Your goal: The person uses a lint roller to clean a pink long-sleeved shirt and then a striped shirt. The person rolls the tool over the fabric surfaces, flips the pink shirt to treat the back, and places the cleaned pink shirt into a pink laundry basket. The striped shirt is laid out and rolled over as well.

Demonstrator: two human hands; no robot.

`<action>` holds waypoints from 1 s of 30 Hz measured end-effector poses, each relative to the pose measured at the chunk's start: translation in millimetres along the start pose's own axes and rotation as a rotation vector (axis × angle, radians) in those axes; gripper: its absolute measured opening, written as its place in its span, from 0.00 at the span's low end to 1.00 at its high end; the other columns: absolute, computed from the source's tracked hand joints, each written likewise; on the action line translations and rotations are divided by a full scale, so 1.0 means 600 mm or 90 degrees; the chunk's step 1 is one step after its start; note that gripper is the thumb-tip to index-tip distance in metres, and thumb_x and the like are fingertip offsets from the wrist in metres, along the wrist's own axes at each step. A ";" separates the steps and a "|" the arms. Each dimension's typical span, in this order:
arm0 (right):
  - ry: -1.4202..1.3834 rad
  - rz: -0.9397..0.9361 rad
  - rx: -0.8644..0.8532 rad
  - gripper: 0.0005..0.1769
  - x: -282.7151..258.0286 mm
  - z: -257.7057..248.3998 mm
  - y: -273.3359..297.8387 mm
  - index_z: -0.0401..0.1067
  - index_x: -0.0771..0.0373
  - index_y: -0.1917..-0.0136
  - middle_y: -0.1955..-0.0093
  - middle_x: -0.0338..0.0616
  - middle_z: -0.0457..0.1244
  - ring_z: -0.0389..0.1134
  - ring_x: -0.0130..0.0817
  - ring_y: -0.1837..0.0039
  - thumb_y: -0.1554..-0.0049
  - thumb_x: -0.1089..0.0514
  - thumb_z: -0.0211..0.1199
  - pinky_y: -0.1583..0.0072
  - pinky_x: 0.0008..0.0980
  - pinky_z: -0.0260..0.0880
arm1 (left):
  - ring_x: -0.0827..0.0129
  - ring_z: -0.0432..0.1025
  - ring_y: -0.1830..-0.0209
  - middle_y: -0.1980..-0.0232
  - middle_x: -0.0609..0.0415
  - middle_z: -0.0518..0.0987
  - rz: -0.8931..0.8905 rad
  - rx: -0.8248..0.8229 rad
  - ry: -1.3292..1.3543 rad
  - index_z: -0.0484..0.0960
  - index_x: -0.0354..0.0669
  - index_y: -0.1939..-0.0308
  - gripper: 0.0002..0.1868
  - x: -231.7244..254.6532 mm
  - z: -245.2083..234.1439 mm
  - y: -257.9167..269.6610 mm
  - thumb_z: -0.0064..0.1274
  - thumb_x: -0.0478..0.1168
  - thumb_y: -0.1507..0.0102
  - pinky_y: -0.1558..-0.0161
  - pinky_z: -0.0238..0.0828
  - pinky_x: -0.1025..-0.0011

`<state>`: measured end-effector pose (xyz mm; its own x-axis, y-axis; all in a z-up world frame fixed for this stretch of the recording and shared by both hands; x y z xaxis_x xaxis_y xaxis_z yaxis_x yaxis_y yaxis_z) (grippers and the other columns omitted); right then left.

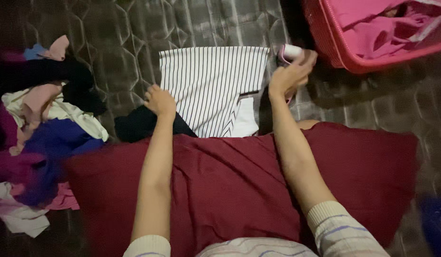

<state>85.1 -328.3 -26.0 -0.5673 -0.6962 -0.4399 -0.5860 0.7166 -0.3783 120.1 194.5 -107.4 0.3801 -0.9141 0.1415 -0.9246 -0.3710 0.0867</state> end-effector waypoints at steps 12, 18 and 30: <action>-0.251 0.042 -0.191 0.29 -0.026 0.046 0.032 0.56 0.62 0.30 0.41 0.60 0.68 0.71 0.58 0.40 0.42 0.60 0.61 0.39 0.55 0.70 | 0.43 0.54 0.24 0.27 0.35 0.64 0.160 0.160 0.056 0.71 0.32 0.37 0.23 0.070 -0.084 0.069 0.53 0.39 0.34 0.29 0.48 0.42; -0.330 -0.212 -0.498 0.31 -0.243 0.019 0.193 0.51 0.71 0.29 0.39 0.72 0.61 0.68 0.66 0.42 0.44 0.67 0.52 0.39 0.56 0.69 | 0.45 0.38 0.15 0.17 0.38 0.48 0.449 0.006 0.029 0.63 0.42 0.26 0.38 0.197 -0.036 0.158 0.55 0.51 0.37 0.22 0.37 0.42; -0.290 -0.111 -0.388 0.27 -0.164 0.063 0.112 0.60 0.59 0.25 0.45 0.64 0.66 0.73 0.57 0.45 0.38 0.63 0.51 0.45 0.52 0.73 | 0.52 0.14 0.16 0.16 0.54 0.18 0.282 -0.285 -0.142 0.32 0.60 0.17 0.77 0.123 0.040 0.151 0.58 0.82 0.57 0.29 0.18 0.25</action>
<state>123.4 -210.3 -38.9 -0.2222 -0.6159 -0.7558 -0.9342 0.3565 -0.0158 63.5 89.2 -112.8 -0.0919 -0.9943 0.0541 -0.8731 0.1066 0.4758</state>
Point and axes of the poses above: each hand's wrist, its own y-axis away from the middle knuckle, its own z-axis out of the palm, x = y × z, the point moved 10 cm from there along -y, towards the middle knuckle
